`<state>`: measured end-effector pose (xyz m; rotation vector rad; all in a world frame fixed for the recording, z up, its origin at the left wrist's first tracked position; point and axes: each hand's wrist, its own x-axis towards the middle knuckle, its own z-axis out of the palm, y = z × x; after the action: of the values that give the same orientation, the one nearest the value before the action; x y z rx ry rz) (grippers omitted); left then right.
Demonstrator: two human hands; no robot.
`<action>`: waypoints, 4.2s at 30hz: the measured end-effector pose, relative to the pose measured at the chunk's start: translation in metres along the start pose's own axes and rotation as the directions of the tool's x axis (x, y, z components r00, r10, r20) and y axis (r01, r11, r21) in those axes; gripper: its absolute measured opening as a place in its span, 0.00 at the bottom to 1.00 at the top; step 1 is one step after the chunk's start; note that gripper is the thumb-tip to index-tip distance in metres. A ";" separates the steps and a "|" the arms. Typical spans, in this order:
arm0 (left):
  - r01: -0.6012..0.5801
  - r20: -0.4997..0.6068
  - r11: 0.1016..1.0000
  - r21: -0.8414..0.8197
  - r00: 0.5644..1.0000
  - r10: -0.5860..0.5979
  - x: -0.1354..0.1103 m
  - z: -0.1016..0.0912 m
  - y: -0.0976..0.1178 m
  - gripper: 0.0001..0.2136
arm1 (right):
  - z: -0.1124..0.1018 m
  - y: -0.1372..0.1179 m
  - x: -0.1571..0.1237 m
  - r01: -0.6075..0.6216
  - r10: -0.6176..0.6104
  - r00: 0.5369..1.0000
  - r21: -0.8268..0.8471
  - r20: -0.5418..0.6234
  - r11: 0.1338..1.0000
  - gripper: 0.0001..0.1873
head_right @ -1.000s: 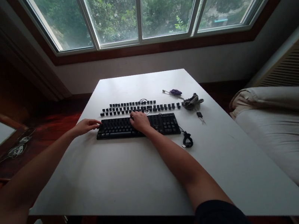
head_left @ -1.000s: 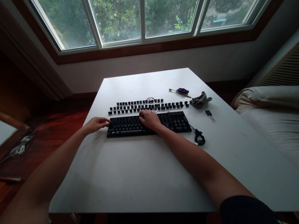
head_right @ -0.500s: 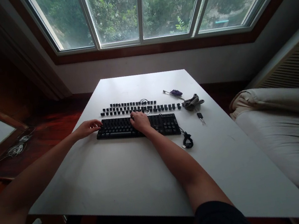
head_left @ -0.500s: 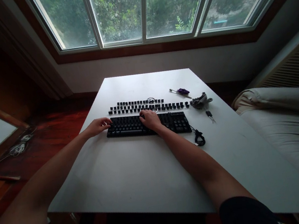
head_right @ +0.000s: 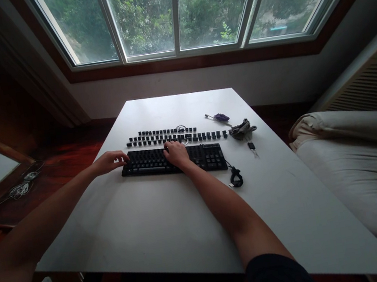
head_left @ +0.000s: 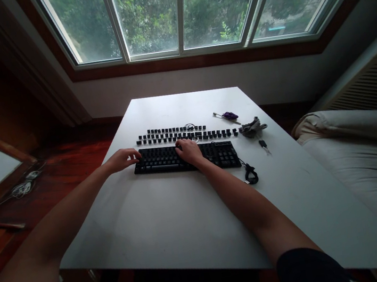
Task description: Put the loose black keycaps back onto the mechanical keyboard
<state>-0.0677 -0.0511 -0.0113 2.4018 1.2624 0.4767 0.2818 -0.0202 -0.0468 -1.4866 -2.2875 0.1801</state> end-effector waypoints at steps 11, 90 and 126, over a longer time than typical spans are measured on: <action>0.099 0.006 0.995 -0.017 0.995 -0.099 -0.002 0.004 -0.008 0.17 | -0.001 -0.001 0.000 -0.001 0.001 1.000 -0.003 0.007 1.000 0.11; 0.619 0.324 0.761 -0.194 0.773 -0.546 0.016 0.001 -0.005 0.27 | 0.000 -0.002 0.000 0.001 -0.001 1.000 0.004 0.010 1.000 0.12; 0.536 -0.529 0.835 -0.121 0.677 -0.512 0.058 0.051 -0.046 0.18 | -0.002 0.002 0.006 -0.014 0.014 1.000 -0.003 0.007 1.000 0.11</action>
<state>-0.0449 0.0120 -0.0708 1.8282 2.1385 0.9937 0.2819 -0.0139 -0.0439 -1.5063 -2.2839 0.1867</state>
